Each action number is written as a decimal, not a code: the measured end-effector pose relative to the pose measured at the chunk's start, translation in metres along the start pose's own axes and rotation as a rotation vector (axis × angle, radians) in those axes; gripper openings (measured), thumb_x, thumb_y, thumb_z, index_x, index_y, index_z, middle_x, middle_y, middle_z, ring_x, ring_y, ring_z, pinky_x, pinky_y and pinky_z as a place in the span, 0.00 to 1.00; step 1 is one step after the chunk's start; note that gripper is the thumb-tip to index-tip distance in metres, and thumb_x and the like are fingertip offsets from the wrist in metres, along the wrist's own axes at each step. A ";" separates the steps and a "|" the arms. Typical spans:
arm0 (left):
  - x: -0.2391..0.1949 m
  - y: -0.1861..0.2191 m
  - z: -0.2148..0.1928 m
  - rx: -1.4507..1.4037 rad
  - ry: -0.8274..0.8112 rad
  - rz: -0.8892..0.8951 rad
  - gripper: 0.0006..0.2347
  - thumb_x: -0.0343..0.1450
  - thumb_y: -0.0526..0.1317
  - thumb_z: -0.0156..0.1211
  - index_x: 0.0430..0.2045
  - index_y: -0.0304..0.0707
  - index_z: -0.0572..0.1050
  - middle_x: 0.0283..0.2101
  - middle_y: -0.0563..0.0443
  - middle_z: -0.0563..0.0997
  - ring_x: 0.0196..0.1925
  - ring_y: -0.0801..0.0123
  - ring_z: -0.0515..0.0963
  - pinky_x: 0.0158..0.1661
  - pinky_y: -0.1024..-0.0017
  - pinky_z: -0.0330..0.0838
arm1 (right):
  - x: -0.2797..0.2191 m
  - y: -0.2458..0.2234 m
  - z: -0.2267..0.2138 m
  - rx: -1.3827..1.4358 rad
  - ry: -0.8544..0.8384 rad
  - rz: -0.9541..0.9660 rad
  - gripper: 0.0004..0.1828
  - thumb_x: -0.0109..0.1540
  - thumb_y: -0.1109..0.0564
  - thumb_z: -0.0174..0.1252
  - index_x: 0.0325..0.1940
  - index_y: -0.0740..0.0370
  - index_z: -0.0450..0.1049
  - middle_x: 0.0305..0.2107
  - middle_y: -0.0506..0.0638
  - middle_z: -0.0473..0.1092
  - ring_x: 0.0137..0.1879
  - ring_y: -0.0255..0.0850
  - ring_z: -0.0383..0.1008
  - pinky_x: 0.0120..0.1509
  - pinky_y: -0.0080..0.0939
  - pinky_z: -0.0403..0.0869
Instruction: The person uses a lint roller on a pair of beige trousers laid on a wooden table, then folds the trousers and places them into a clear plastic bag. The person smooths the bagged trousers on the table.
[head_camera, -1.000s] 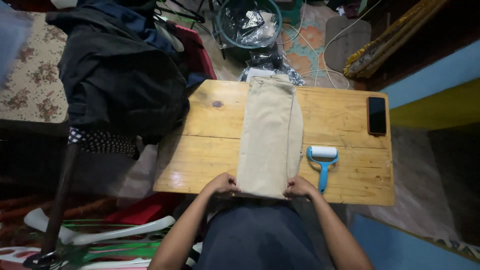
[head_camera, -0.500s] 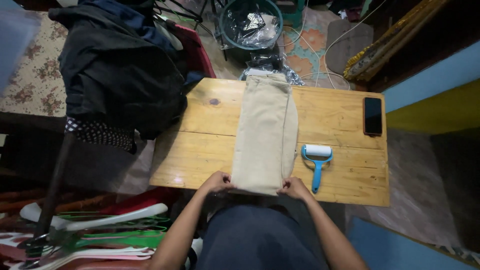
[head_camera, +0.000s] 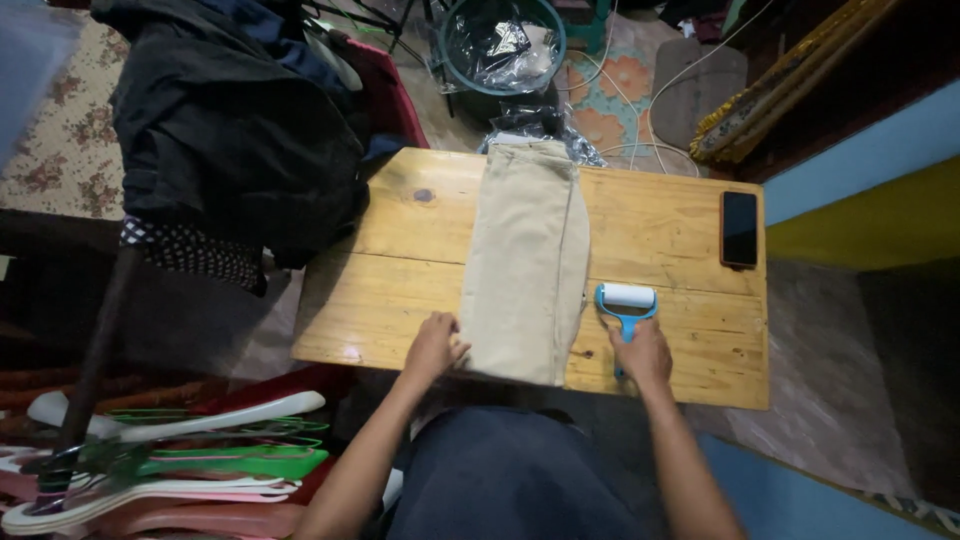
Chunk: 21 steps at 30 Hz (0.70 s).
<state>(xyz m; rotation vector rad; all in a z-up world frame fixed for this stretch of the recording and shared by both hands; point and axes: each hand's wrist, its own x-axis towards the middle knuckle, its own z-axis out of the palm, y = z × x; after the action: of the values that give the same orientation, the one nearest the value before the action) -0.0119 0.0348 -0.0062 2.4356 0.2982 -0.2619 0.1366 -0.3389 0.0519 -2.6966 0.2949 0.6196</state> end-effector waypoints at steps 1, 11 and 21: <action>0.002 0.003 0.011 0.000 0.001 0.001 0.17 0.64 0.46 0.73 0.37 0.41 0.72 0.40 0.46 0.72 0.49 0.46 0.77 0.49 0.57 0.75 | 0.003 0.003 0.001 0.000 0.001 -0.001 0.35 0.59 0.33 0.59 0.54 0.64 0.68 0.47 0.68 0.75 0.59 0.65 0.75 0.60 0.66 0.74; -0.015 0.076 0.054 0.298 -0.269 0.478 0.11 0.72 0.43 0.63 0.47 0.43 0.77 0.50 0.45 0.75 0.57 0.53 0.75 0.57 0.59 0.70 | 0.021 -0.019 0.031 0.120 0.038 -0.254 0.19 0.60 0.46 0.61 0.28 0.65 0.76 0.23 0.65 0.72 0.38 0.65 0.77 0.42 0.62 0.73; -0.018 0.090 0.011 0.371 -0.340 0.501 0.21 0.71 0.47 0.60 0.60 0.51 0.72 0.67 0.41 0.66 0.71 0.37 0.62 0.64 0.29 0.54 | 0.002 -0.164 0.041 -0.151 -0.179 -0.257 0.28 0.64 0.39 0.51 0.45 0.69 0.77 0.40 0.68 0.78 0.54 0.64 0.79 0.56 0.64 0.77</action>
<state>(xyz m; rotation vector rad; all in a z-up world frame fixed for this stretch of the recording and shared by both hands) -0.0051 -0.0429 0.0429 2.6633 -0.5489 -0.5317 0.1682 -0.1732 0.0649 -2.7325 -0.1484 0.8246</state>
